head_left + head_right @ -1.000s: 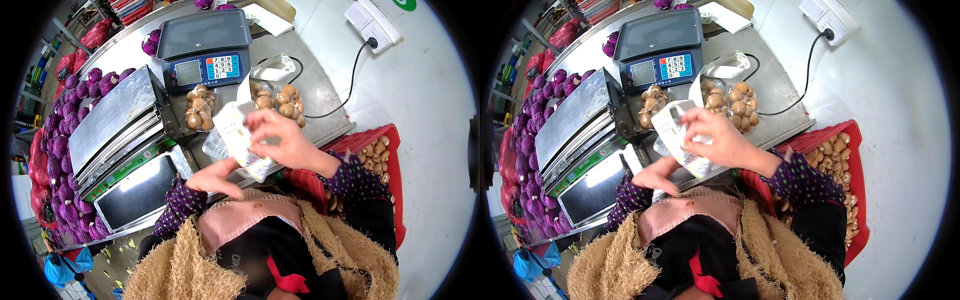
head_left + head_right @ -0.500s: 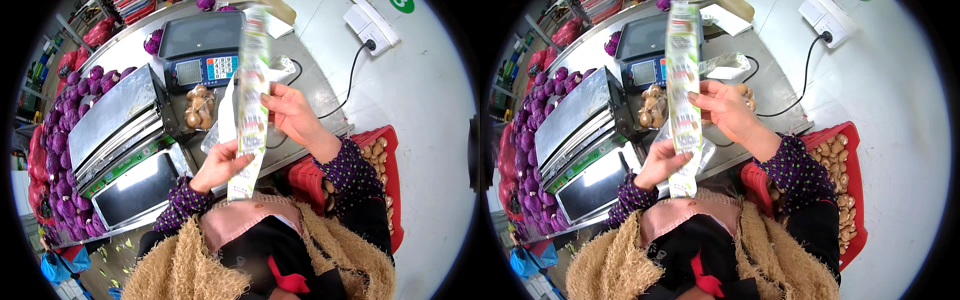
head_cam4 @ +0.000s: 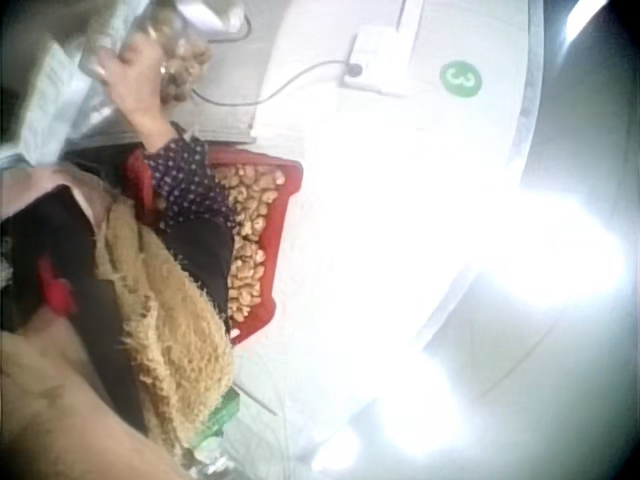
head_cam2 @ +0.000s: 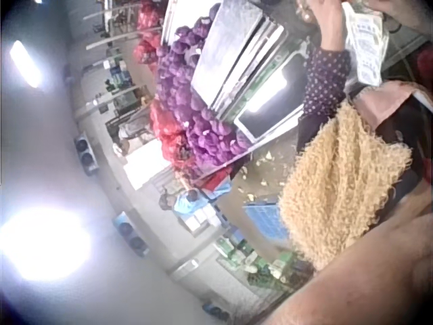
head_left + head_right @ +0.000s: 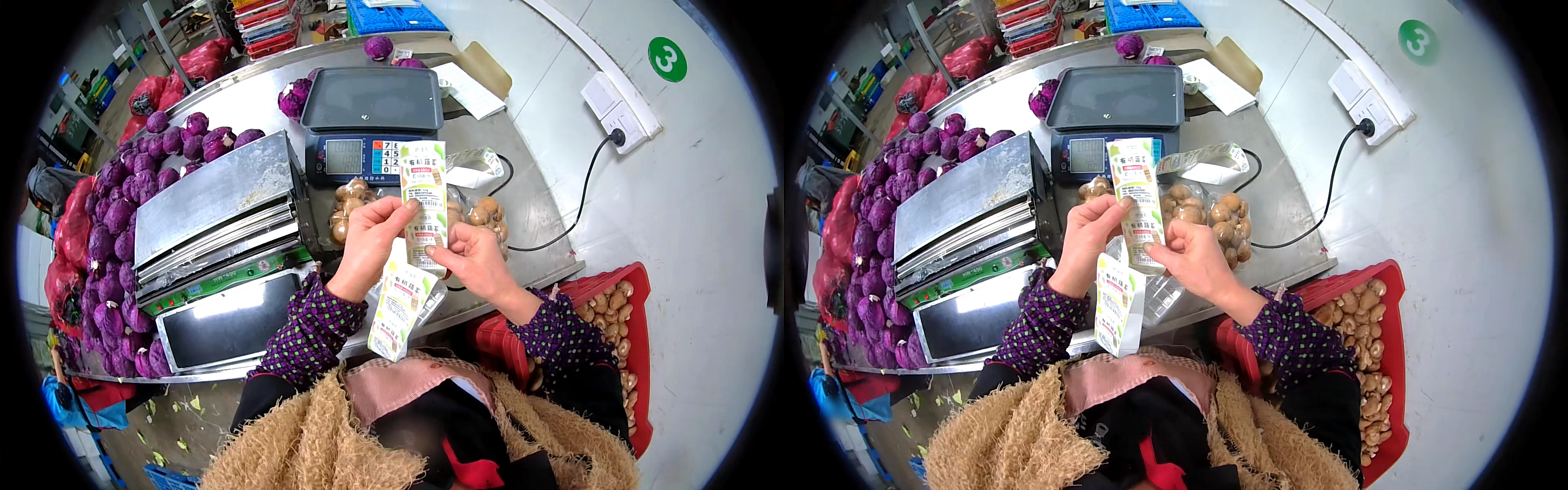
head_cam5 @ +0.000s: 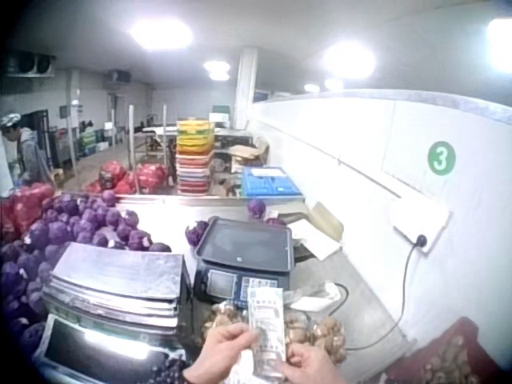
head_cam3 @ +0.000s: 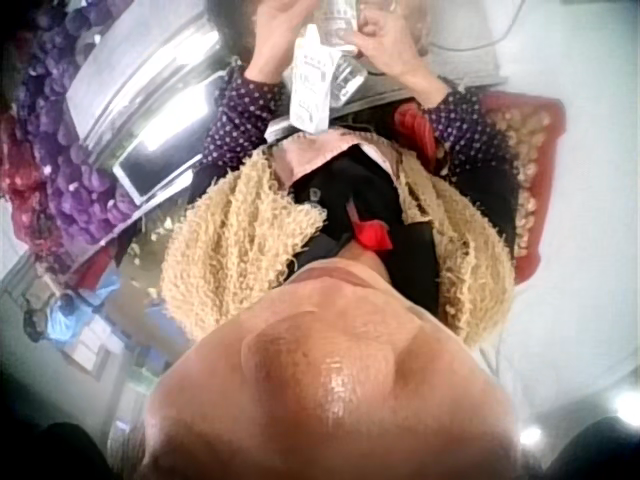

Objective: The person repeatedly scoops mushrooms from a red bin into clear plastic containers, weighs them on a digital scale, seals them with a vacuum sealer, and applies labels. The process is repeated multiple times to produce several packaged units.

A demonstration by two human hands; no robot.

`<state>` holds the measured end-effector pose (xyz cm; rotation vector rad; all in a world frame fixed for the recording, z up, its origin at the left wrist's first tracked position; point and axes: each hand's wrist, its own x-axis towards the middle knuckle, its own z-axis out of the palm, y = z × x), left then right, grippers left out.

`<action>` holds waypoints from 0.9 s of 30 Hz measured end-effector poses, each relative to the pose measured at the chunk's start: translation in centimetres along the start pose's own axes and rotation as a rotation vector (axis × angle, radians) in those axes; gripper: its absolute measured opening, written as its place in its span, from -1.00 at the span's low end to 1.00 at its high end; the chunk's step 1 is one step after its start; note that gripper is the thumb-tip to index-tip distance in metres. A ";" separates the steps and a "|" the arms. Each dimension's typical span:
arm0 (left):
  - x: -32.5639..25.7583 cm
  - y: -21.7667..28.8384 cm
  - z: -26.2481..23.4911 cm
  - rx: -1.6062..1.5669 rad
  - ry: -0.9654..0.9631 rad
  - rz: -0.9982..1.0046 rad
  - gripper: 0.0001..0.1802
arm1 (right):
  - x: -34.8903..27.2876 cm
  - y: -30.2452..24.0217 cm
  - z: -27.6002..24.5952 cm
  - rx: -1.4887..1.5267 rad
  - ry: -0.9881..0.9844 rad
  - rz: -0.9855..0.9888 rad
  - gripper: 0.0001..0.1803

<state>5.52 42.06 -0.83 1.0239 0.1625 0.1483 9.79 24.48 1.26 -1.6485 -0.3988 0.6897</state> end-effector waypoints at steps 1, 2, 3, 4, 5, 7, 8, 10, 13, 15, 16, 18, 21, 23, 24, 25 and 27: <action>0.0 0.0 0.1 0.024 -0.003 -0.017 -0.79 | 0.1 0.2 0.0 0.005 0.014 -0.069 -0.87; 0.0 0.0 0.2 0.048 -0.007 -0.035 -0.80 | 0.5 0.7 -0.1 0.010 0.028 -0.137 -0.86; 0.0 -0.1 0.2 0.072 -0.009 -0.055 -0.80 | 0.9 1.1 -0.2 0.016 0.041 -0.203 -0.82; -0.2 -0.4 0.0 0.082 -0.002 -0.074 -0.80 | 0.8 -0.5 -0.3 0.005 0.078 -0.207 -0.80; -0.3 -0.3 -0.2 0.082 -0.012 -0.096 -0.80 | 1.0 -2.2 -0.5 -0.005 0.115 -0.210 -0.77; -0.7 0.1 0.1 0.070 -0.055 -0.164 -0.79 | 2.3 -2.4 -1.5 0.002 0.192 -0.346 -0.78; -1.0 0.1 0.2 0.026 -0.072 -0.186 -0.81 | 2.3 -3.1 -1.6 0.056 0.181 -0.300 -0.78; -1.2 -0.2 0.7 0.008 -0.064 -0.219 -0.84 | 2.3 -3.5 -1.9 0.094 0.177 -0.278 -0.80; -1.8 -0.5 0.9 -0.001 -0.075 -0.243 -0.87 | 2.4 -3.0 -1.7 0.065 0.182 -0.308 -0.85; -2.0 -0.6 0.8 -0.046 -0.065 -0.268 -0.87 | 2.4 -2.6 -1.6 0.058 0.176 -0.295 -0.89; -1.9 -1.0 0.5 -0.067 -0.074 -0.269 -0.87 | 2.4 -2.5 -1.6 0.057 0.168 -0.286 -0.88; -1.9 -0.9 0.4 -0.121 -0.089 -0.292 -0.87 | 2.4 -2.2 -1.7 0.059 0.153 -0.268 -0.86; -2.0 -0.8 0.0 -0.125 -0.127 -0.267 -0.86 | 2.2 -2.5 -2.0 0.021 0.086 -0.171 -0.79; -2.1 -0.7 -0.2 -0.058 -0.150 -0.210 -0.85 | 1.8 -3.0 -2.3 -0.628 0.172 -0.631 -0.76; -2.2 -0.4 0.1 -0.005 -0.164 -0.177 -0.84 | 1.4 -3.1 -2.4 -0.801 0.152 -0.726 -0.76; -2.3 -0.2 0.3 0.047 -0.179 -0.144 -0.84 | 1.1 -3.2 -2.5 -0.964 0.143 -0.831 -0.75; -2.9 -0.6 0.3 0.239 -0.211 -0.059 -0.87 | 0.5 -3.2 -2.8 -0.978 0.017 -0.799 -0.75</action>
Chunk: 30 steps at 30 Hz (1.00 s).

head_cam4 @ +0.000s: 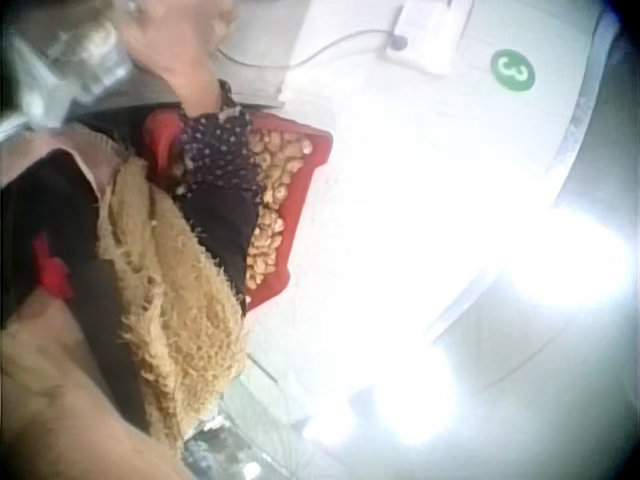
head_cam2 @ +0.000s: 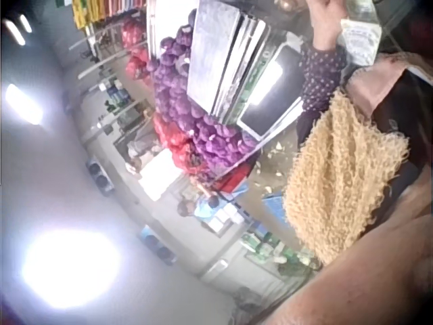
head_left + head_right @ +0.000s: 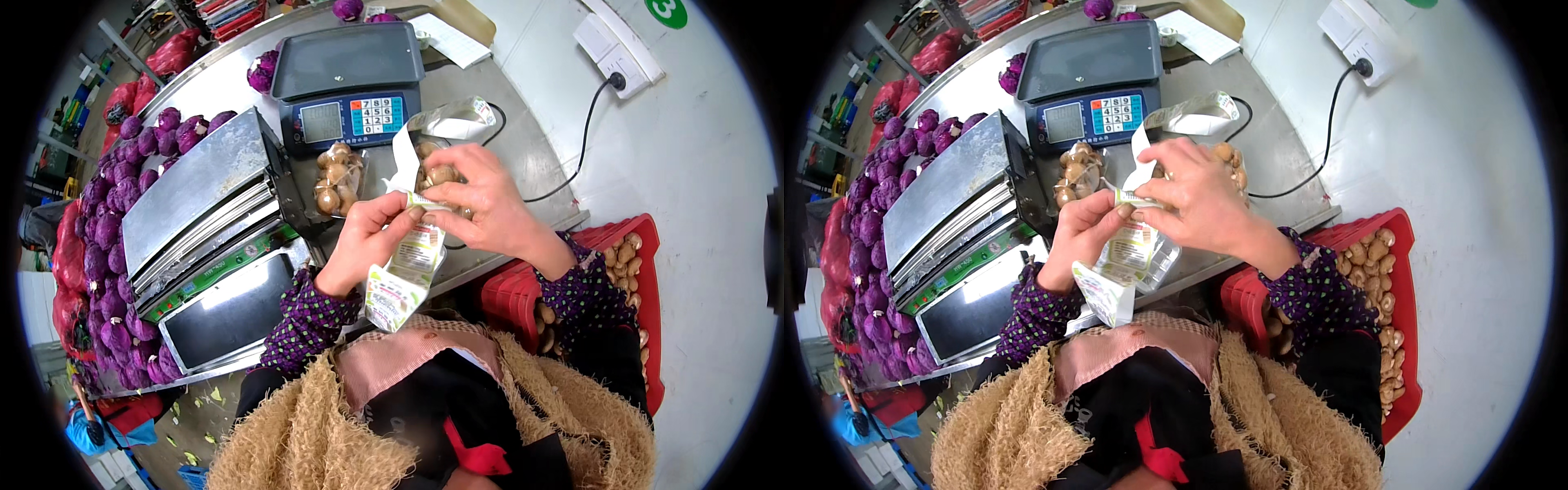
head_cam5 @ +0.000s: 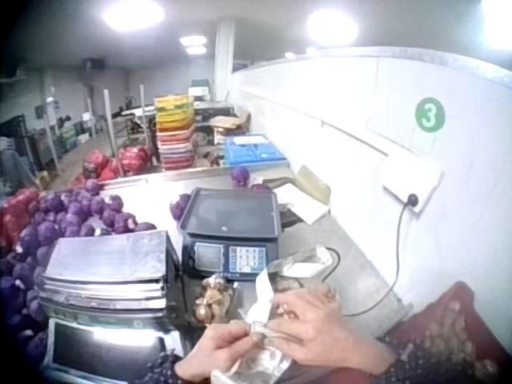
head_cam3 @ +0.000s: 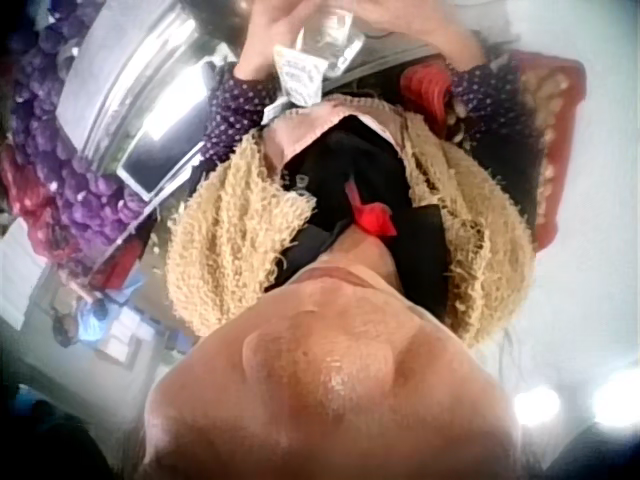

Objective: The person repeatedly scoops mushrooms from a red bin into clear plastic containers, weighs them on a digital scale, seals them with a vacuum sealer, and applies labels. The process is repeated multiple times to produce several packaged units.

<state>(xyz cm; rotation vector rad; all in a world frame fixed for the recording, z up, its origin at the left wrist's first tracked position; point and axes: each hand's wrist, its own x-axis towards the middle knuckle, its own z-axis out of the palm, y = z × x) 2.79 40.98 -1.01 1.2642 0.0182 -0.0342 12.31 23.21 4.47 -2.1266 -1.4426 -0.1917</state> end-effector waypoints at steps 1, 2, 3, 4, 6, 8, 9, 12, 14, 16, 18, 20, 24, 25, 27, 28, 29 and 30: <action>0.0 -1.0 -0.7 0.158 -0.038 0.107 -0.88 | -0.5 0.2 0.6 0.138 0.022 0.004 -0.85; 0.0 -1.5 -1.3 0.315 -0.077 0.216 -0.90 | -0.8 0.2 1.3 0.226 -0.003 0.032 -0.87; -0.4 -1.6 -1.4 0.326 -0.099 0.195 -0.93 | -1.3 0.0 1.8 0.299 -0.031 0.072 -0.89; -0.7 -1.4 -1.7 0.394 -0.150 0.200 -0.92 | -1.8 0.1 1.9 0.378 -0.058 0.105 -0.92; -1.4 -0.7 -1.3 0.348 -0.201 0.149 -0.89 | -2.5 0.2 1.5 0.601 -0.203 0.358 -0.88; -1.7 -1.3 -0.9 0.195 -0.183 -0.033 -0.85 | -3.1 1.0 1.4 0.837 -0.261 0.710 -0.83; -1.8 -1.6 -0.9 0.128 -0.164 -0.157 -0.83 | -3.2 2.5 0.8 0.914 -0.053 0.844 -0.77; -1.2 -3.0 -1.1 0.052 0.037 -0.420 -0.79 | -1.3 4.0 -2.3 0.484 0.326 0.670 -0.83; 0.5 -3.6 -0.2 -0.097 0.211 -0.449 -0.80 | -0.6 1.6 -1.6 0.101 0.360 0.326 -0.90; 2.3 -4.8 0.3 -0.285 0.305 -0.248 -0.82 | -0.5 -0.5 1.7 -0.270 0.174 -0.193 -0.81; 2.6 -5.5 0.3 -0.322 0.305 -0.065 -0.83 | -1.3 -1.6 3.2 0.063 0.056 -0.197 -0.74; 2.6 -5.7 0.9 -0.355 0.318 0.000 -0.82 | -2.2 -1.2 2.8 0.535 -0.039 0.300 -0.71; 2.9 -5.5 1.8 -0.176 0.377 0.103 -0.80 | -1.2 0.3 3.8 1.350 -0.199 1.033 -0.66; 2.8 -5.2 1.7 -0.158 0.395 0.061 -0.80 | -1.5 0.7 4.5 1.383 -0.293 0.976 -0.61; 2.9 -4.5 1.8 -0.116 0.456 0.107 -0.80 | -1.5 0.4 5.1 1.406 -0.242 0.881 -0.50; 3.0 -3.9 1.8 -0.076 0.495 0.129 -0.79 | -1.5 -0.1 5.3 1.395 -0.168 0.812 -0.46; 3.5 -4.4 1.8 -0.160 0.498 0.082 -0.79 | -1.7 -0.2 4.6 1.350 -0.157 0.809 -0.41; 3.7 -5.5 0.9 -0.280 0.442 0.113 -0.85 | -1.7 -0.2 4.0 1.320 -0.149 0.791 -0.35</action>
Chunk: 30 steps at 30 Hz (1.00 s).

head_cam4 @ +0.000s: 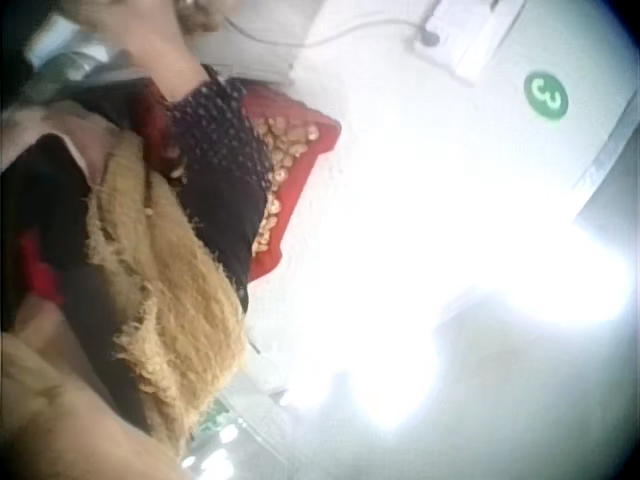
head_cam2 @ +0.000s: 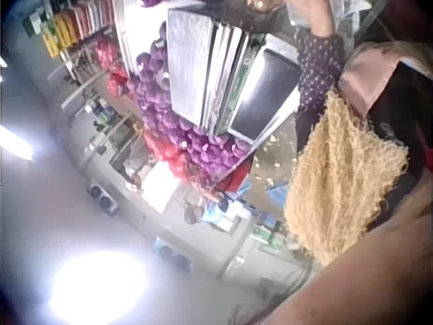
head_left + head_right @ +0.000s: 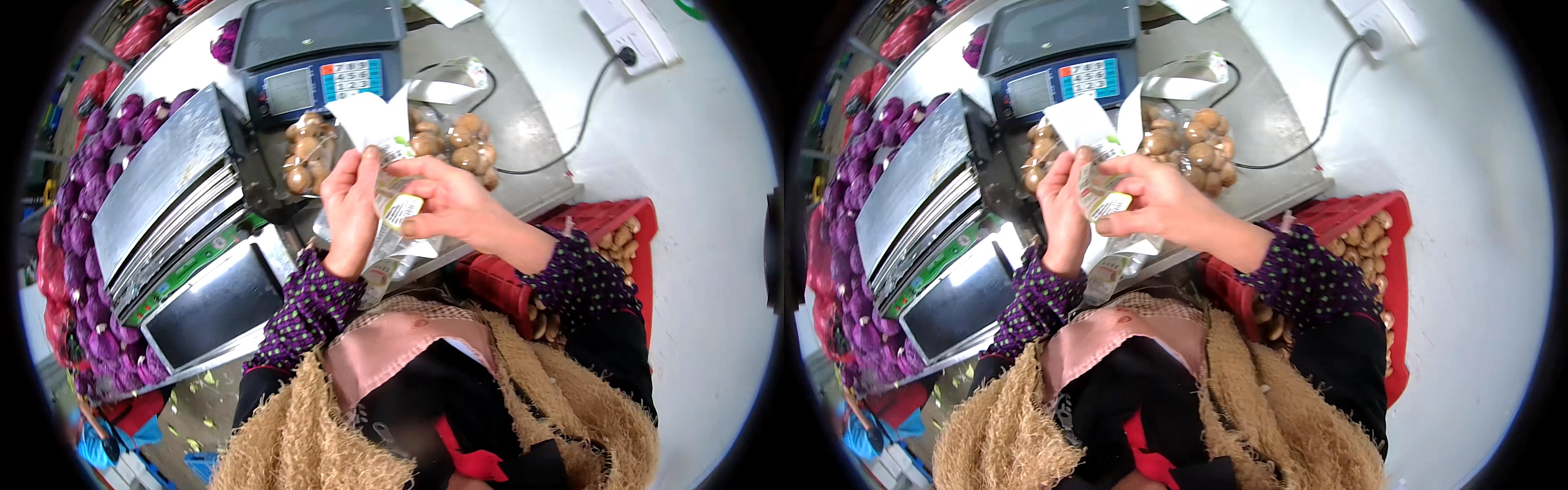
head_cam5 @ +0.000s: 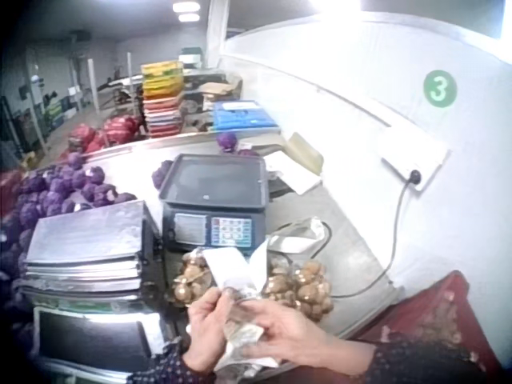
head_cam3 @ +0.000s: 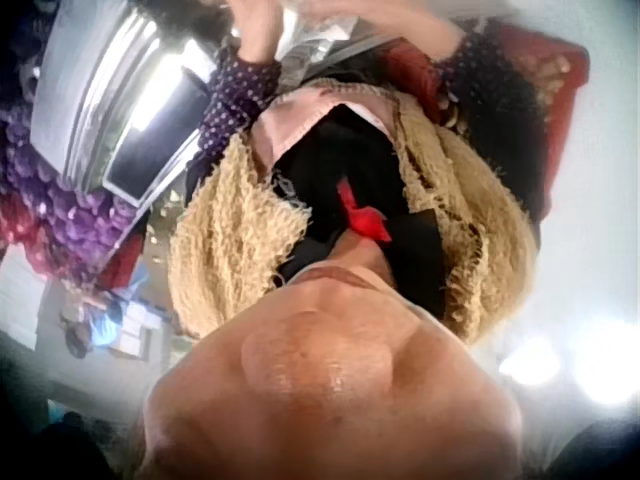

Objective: The person repeatedly scoops mushrooms from a red bin into clear plastic containers, weighs them on a digital scale, seals them with a vacuum sealer, and applies labels. The process is repeated multiple times to produce several packaged units.

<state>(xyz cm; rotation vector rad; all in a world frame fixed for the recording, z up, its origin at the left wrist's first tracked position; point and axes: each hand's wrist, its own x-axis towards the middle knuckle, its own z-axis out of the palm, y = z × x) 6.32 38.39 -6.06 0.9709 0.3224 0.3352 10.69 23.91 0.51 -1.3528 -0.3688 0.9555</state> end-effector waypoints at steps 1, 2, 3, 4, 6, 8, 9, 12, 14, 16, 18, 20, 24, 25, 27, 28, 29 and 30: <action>0.3 -0.3 0.1 -0.046 -0.001 -0.015 -0.85 | 0.0 -0.1 -0.5 0.075 -0.022 0.027 -0.42; 0.5 -0.5 0.1 -0.093 -0.002 -0.031 -0.84 | 0.5 -0.1 -0.4 0.131 0.033 0.077 -0.45; 0.4 -0.9 0.3 -0.115 -0.023 -0.044 -0.84 | 0.7 -0.2 -0.5 0.179 0.105 0.129 -0.47; 0.4 -0.9 0.4 -0.119 -0.008 -0.041 -0.84 | 0.9 -0.4 -0.6 0.227 0.180 0.179 -0.50; 0.5 -0.9 0.7 -0.135 0.010 -0.047 -0.84 | 2.3 1.1 -1.0 0.211 0.172 0.176 -0.59; 0.5 -1.3 -0.1 -0.084 0.036 -0.024 -0.83 | 2.5 1.4 -1.6 0.225 0.081 0.186 -0.60; 1.0 -1.3 -0.3 -0.024 0.143 0.050 -0.85 | 2.3 1.0 -2.0 0.210 0.031 0.225 -0.59; 3.4 -0.2 -4.9 0.087 0.284 0.181 -0.76 | 0.2 0.9 -9.5 0.014 0.332 0.308 -0.62; 2.1 1.1 -2.8 0.058 0.275 0.118 -0.76 | -0.6 3.5 -16.1 -0.033 0.713 0.361 -0.70; 0.6 -0.3 -3.7 0.195 0.142 0.027 -0.77 | -0.3 3.9 -18.2 -0.067 0.745 0.421 -0.75; -0.7 -1.2 -3.4 0.173 0.071 -0.020 -0.79 | 0.2 4.1 -18.5 -0.069 0.764 0.448 -0.78; -1.2 -1.4 -3.3 0.158 0.068 -0.052 -0.78 | 0.9 4.7 -18.0 -0.033 0.779 0.448 -0.79; -2.0 -1.6 -4.1 0.184 0.052 -0.090 -0.78 | 1.1 5.9 -18.6 -0.126 0.780 0.486 -0.83; -2.1 -1.7 -4.2 0.167 0.041 -0.079 -0.81 | 1.1 6.3 -18.8 -0.146 0.787 0.475 -0.84; -2.2 -1.3 -3.5 0.177 0.077 -0.087 -0.79 | 1.2 7.3 -19.3 -0.279 0.740 0.486 -0.83; -2.1 -1.2 -3.2 0.181 0.094 -0.090 -0.78 | 1.1 7.9 -19.6 -0.390 0.685 0.507 -0.80; -2.2 -1.0 -3.2 0.185 0.074 -0.091 -0.78 | 1.0 8.2 -20.0 -0.500 0.630 0.526 -0.76; -2.3 -0.7 -3.5 0.199 0.061 -0.087 -0.78 | 1.1 8.0 -20.4 -0.846 0.614 0.438 -0.70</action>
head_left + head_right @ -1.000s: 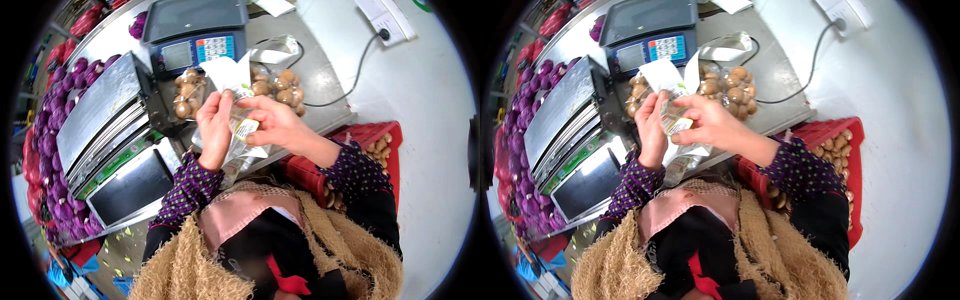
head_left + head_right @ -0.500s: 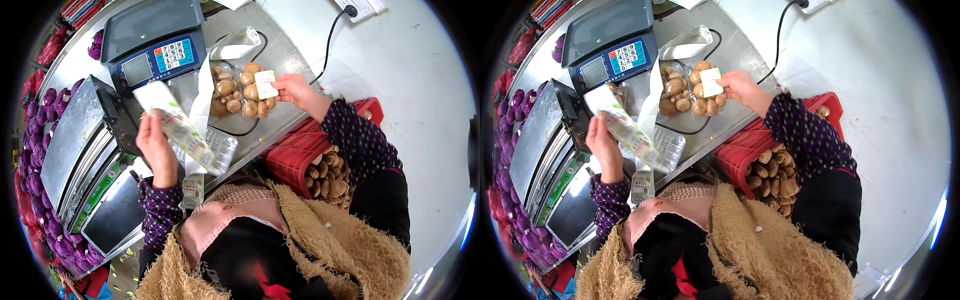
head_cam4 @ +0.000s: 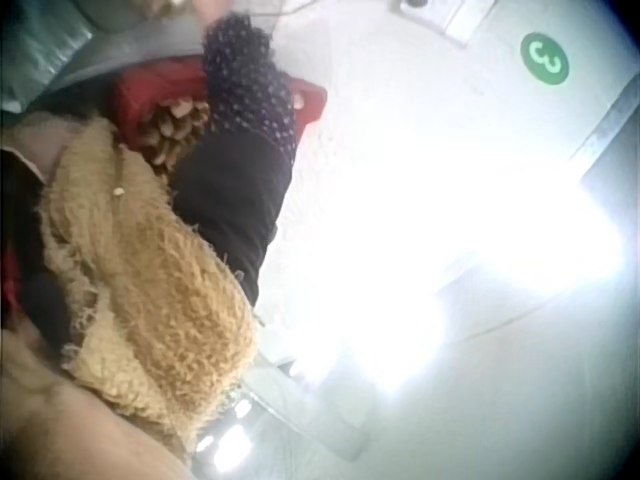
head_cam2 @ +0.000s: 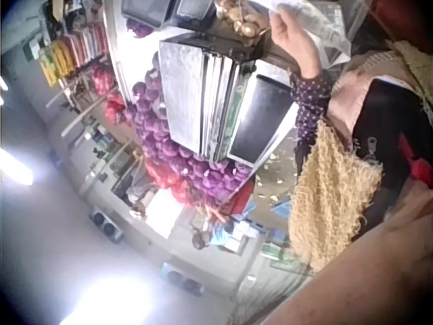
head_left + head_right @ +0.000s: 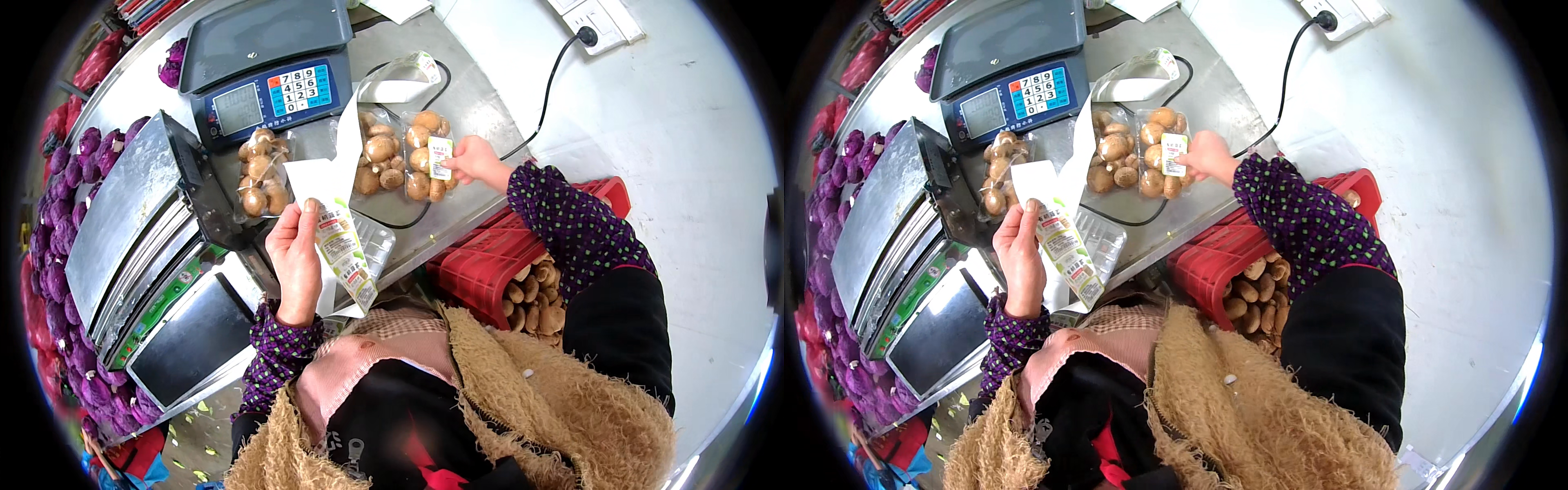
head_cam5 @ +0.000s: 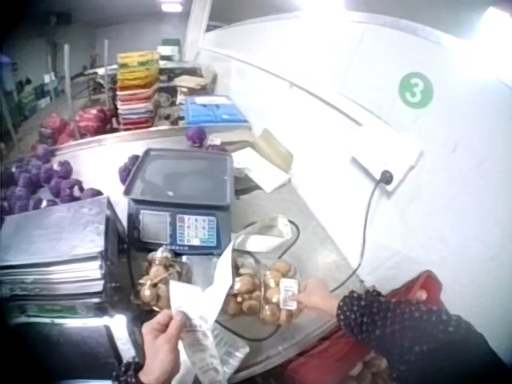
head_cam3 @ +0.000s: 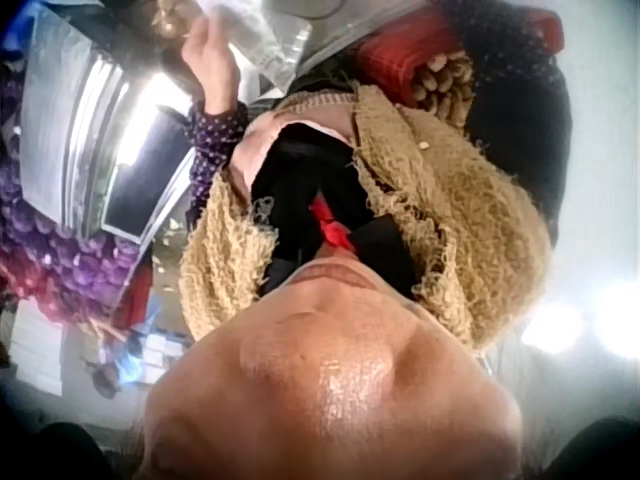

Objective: The person repeatedly scoops mushrooms from a red bin into clear plastic containers, weighs them on a digital scale, seals them with a vacuum sealer, and applies labels. The process is repeated multiple times to produce several packaged units.

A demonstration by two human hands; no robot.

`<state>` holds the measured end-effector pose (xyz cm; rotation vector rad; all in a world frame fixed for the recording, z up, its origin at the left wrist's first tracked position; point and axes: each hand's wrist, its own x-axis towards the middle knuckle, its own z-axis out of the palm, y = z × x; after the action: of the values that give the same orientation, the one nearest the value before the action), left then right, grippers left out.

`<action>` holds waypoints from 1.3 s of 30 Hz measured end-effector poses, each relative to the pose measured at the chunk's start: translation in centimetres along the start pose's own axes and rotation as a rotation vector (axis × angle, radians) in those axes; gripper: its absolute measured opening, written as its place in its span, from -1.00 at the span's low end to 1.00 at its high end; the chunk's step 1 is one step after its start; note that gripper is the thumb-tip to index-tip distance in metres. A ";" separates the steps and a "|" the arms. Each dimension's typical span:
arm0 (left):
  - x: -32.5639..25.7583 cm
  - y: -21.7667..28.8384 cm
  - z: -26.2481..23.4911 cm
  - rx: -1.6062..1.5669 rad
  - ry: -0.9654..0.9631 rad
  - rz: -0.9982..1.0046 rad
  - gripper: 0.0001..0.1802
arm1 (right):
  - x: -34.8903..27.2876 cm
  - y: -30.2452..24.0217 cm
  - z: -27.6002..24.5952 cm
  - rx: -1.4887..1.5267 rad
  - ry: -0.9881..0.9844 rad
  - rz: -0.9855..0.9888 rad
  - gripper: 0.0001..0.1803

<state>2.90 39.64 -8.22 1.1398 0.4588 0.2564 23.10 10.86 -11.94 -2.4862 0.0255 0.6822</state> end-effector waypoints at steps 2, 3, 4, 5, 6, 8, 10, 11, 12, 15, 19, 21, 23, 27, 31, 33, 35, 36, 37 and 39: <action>-0.1 0.3 -0.5 0.042 -0.014 0.000 -0.77 | 0.0 -0.3 -1.3 -0.571 0.232 -0.324 -0.57; -0.1 0.2 -0.5 0.068 -0.016 -0.005 -0.77 | -0.8 -1.7 -1.6 -0.437 0.224 -0.294 -0.44; -0.1 0.3 -0.5 0.094 -0.017 -0.010 -0.76 | -0.3 -1.3 -1.1 -0.406 0.125 -0.419 -0.45; 0.1 0.6 -0.2 0.159 -0.045 -0.038 -0.76 | 0.4 -0.3 -0.2 -0.374 0.025 -0.541 -0.45; 0.2 0.5 -0.3 0.125 -0.096 -0.048 -0.77 | 0.7 -0.1 0.7 -0.336 -0.080 -0.665 -0.46; 0.1 1.4 0.1 0.147 -0.106 0.041 -0.78 | 0.3 -4.6 0.1 -0.397 -0.134 -0.506 -0.52; 0.3 2.1 -0.3 0.112 -0.107 -0.003 -0.77 | -2.2 -9.7 -0.2 -0.107 -0.149 -0.363 -0.57; 0.6 2.2 -0.4 0.118 -0.110 -0.012 -0.76 | -5.6 -12.9 -0.2 -0.025 -0.107 -0.656 -0.59; 0.7 2.2 -0.3 0.125 -0.132 -0.030 -0.74 | -9.2 -15.4 0.3 0.070 -0.050 -0.928 -0.61; 0.0 2.8 0.7 0.092 -0.128 -0.010 -0.74 | -12.2 -17.4 2.8 0.136 -0.228 -0.887 -0.70; -0.7 1.8 -0.4 0.462 -0.192 0.515 -0.91 | -12.9 -15.4 4.7 0.424 -0.400 -0.694 -0.78; -1.3 1.2 -1.1 0.421 -0.317 0.488 -0.94 | -13.0 -15.0 4.6 0.273 -0.364 -0.755 -0.79; -2.2 0.5 -1.5 0.164 -0.324 0.195 -0.95 | -13.3 -14.9 5.1 0.202 -0.223 -0.918 -0.82; -2.3 1.6 -1.0 0.028 -0.185 -0.038 -0.93 | -12.7 -14.8 5.4 0.049 0.047 -1.100 -0.81; -2.3 0.7 -0.7 0.028 -0.207 0.057 -0.93 | -12.2 -15.0 5.5 0.100 -0.011 -1.112 -0.79; -1.9 1.0 -0.3 0.107 -0.219 0.150 -0.92 | -12.3 -15.6 4.8 0.073 -0.073 -1.045 -0.80; -1.5 0.7 -0.4 0.165 -0.253 0.244 -0.90 | -12.4 -15.2 5.1 0.110 -0.063 -1.086 -0.79; -1.4 0.8 -0.5 0.140 -0.266 0.173 -0.89 | -12.4 -15.0 5.3 0.130 -0.058 -1.107 -0.78; -1.5 0.9 -0.6 0.115 -0.279 0.102 -0.89 | -12.5 -14.9 5.2 0.054 0.003 -1.134 -0.78; -2.0 2.2 0.1 0.087 -0.205 -0.079 -0.86 | -12.7 -14.8 4.9 -0.100 0.125 -1.182 -0.79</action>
<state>1.22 39.57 -5.77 1.2159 0.3344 0.0503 12.13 24.38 -1.87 -2.0946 -1.3180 0.0036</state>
